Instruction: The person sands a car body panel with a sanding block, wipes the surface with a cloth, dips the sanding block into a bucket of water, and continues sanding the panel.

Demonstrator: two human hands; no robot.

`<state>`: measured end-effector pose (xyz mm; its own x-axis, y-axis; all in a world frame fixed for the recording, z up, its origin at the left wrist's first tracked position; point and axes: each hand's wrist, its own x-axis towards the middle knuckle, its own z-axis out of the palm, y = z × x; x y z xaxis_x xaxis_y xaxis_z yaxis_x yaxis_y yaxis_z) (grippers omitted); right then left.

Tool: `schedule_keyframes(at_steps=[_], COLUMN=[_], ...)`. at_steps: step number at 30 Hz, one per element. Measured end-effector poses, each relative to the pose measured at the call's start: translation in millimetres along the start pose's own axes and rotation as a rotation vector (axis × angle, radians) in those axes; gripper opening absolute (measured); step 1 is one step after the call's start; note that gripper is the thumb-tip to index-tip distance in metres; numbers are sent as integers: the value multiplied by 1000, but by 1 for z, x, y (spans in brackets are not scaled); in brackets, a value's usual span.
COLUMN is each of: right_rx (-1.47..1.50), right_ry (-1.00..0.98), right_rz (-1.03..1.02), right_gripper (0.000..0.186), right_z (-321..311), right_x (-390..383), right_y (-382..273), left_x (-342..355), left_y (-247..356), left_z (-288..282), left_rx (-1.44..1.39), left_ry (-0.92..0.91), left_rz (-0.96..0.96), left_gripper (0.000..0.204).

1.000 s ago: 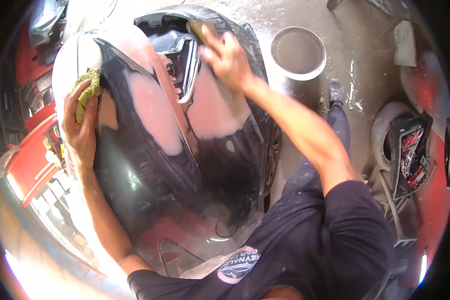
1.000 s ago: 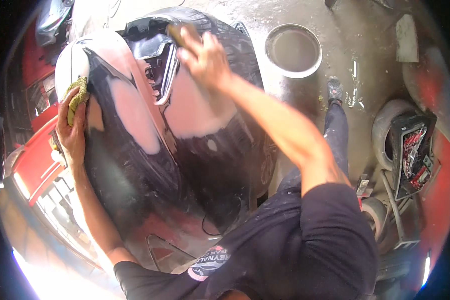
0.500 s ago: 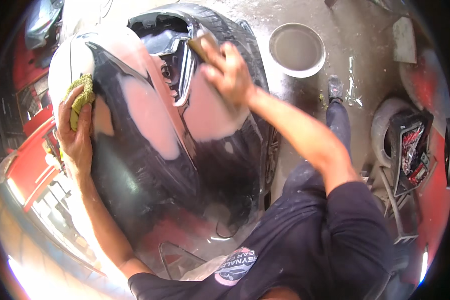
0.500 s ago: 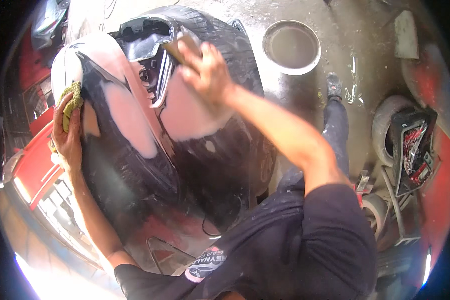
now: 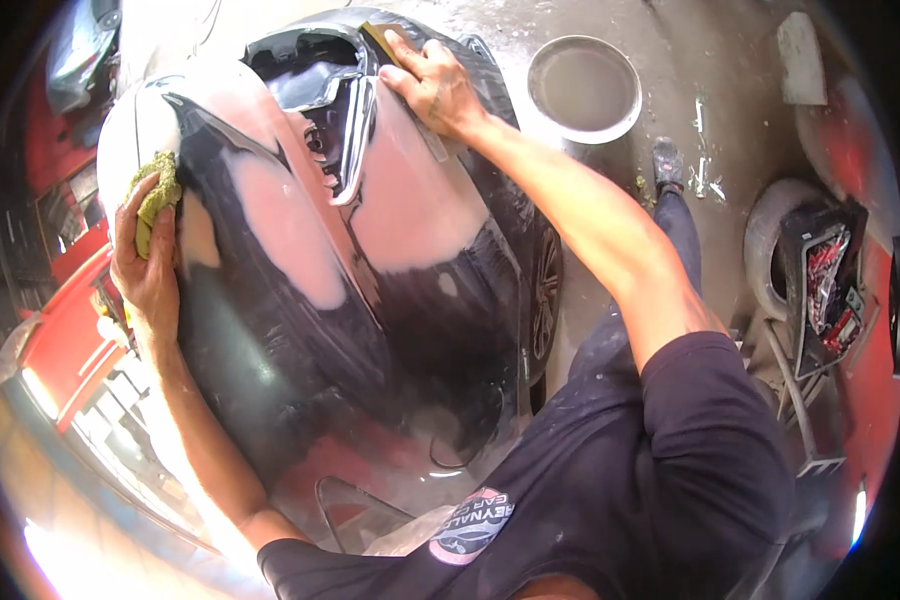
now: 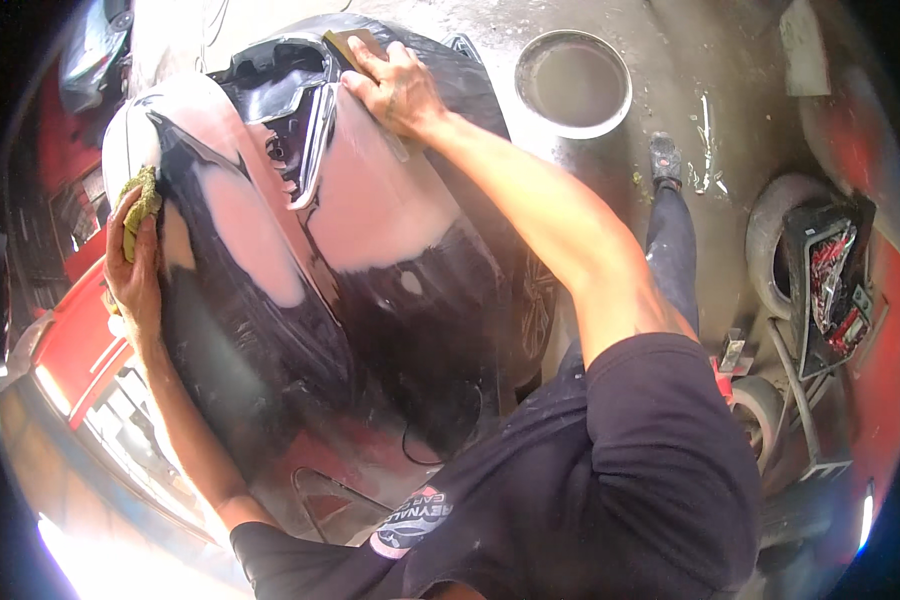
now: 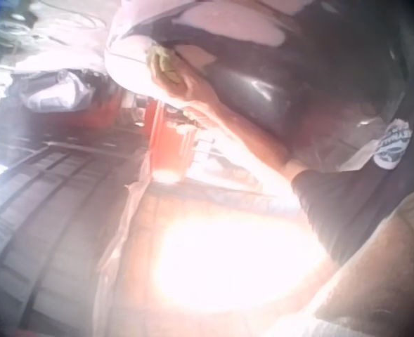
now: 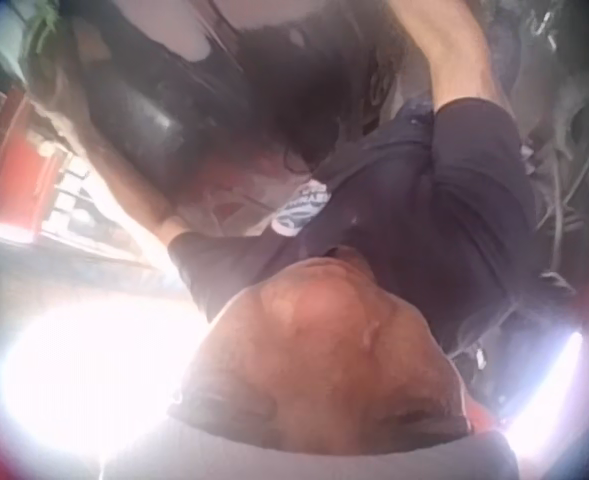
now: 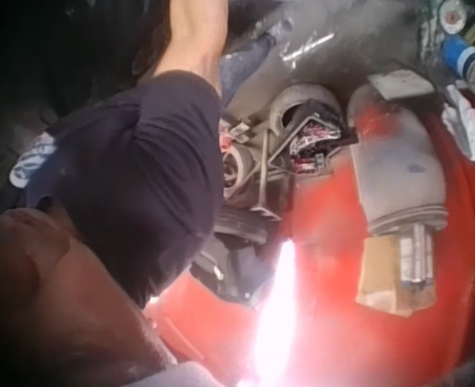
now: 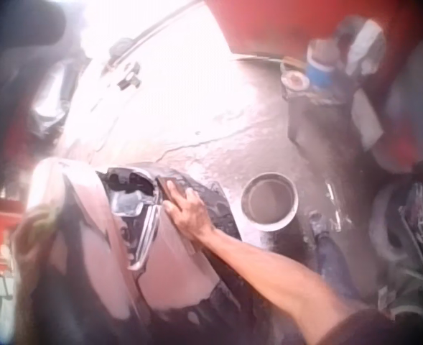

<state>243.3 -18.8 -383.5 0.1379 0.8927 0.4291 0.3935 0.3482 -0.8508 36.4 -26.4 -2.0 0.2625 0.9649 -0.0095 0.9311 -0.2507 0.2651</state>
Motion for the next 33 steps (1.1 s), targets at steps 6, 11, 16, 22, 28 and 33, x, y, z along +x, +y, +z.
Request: schedule_keyframes(at_steps=[6,11,16,22,28,33], right_rx=[241,82,178,21,166,48], right_ry=[40,-17,78,-21,-7,-55], right_rz=[139,229,133,139,89,142], right_gripper=[64,60,62,53,63,61], right_z=[-35,-10,-33,-14,-37,-15], right_x=[-86,-18,-92,-25,-112,-55], right_y=[-84,-22,-92,-18,-79,-22], left_x=[-4,1,-6,3,-4,0], left_y=[-4,-19,-17,-20,-12,-18], left_z=[-4,2,-8,4,3,6], left_rx=[-57,-86,-60,-85,-52,-155], left_ry=[-6,-18,-5,-2,46,34], left_rz=[-73,-92,-94,-64,-50,-133], left_gripper=[34,34,36,35,34,35])
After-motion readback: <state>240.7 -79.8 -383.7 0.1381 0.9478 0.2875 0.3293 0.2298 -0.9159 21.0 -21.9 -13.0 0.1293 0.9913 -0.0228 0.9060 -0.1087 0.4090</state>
